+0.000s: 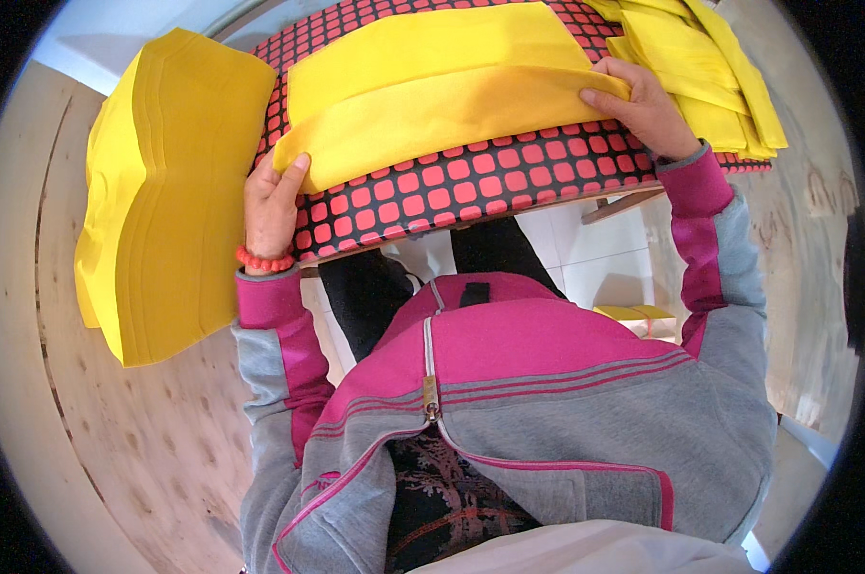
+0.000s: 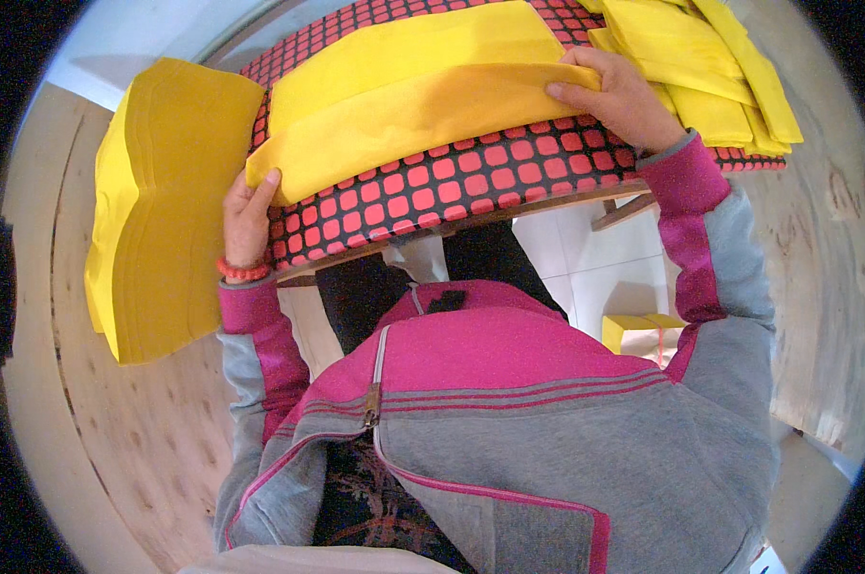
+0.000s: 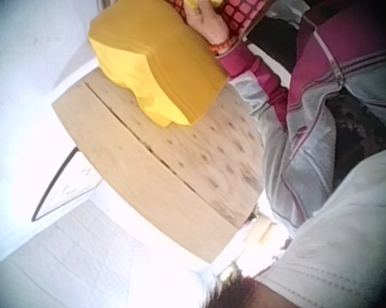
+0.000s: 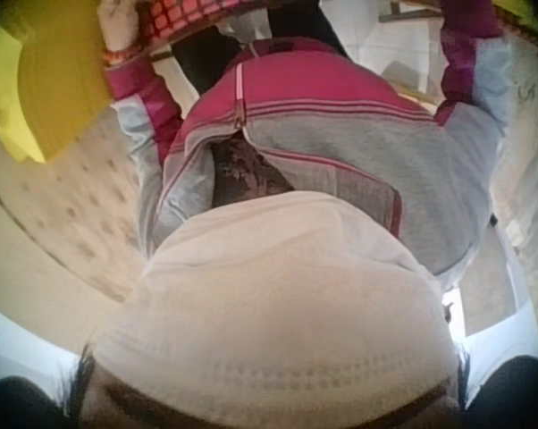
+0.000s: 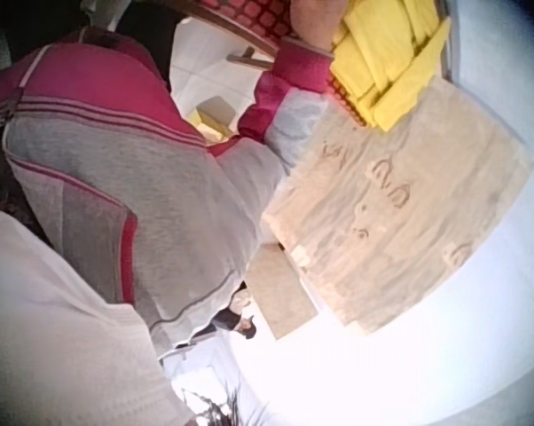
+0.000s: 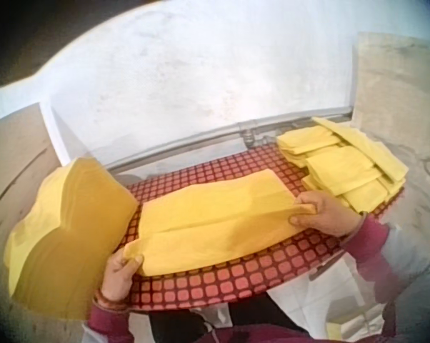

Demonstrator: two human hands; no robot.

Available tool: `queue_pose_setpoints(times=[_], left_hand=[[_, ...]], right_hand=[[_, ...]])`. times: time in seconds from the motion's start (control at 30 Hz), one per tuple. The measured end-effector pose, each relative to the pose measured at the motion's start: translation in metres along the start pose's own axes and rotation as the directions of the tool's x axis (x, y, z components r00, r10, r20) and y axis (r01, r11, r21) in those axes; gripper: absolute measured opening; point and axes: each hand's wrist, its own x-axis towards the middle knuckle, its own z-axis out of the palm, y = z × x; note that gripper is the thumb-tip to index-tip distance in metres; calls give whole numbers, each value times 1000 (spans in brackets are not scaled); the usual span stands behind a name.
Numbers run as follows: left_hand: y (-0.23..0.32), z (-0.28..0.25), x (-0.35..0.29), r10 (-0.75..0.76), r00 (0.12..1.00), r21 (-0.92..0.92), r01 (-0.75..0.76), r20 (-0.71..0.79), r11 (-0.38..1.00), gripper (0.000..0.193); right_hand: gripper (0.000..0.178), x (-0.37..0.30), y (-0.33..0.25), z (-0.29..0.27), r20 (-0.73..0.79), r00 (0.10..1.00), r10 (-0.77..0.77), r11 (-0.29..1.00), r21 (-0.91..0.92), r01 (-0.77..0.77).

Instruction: The person folds yellow paper sheets by hand on a patterned table. They fold each sheet in half, then fold the edges inward to create a smaller rectangular shape, and place the finished pieces into a stack. The person repeats this process with multiple sheets.

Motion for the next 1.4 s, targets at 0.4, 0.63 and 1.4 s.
queue_pose_setpoints(times=[0.4, 0.63, 1.4], left_hand=[[-2, 11, 7, 40, 994, 59, -34, -106, 998, 30], [-8, 5, 14, 82, 988, 222, -52, -131, 974, 25], [-11, 16, 26, 490, 857, 859, -126, -157, 496, 47]], right_hand=[[38, -14, 15, 14, -160, 986, 57, 978, 207, -23], [30, 7, 22, 25, -351, 933, -77, 971, -241, -10], [30, 22, 16, 40, -404, 904, -139, 772, -616, -156]])
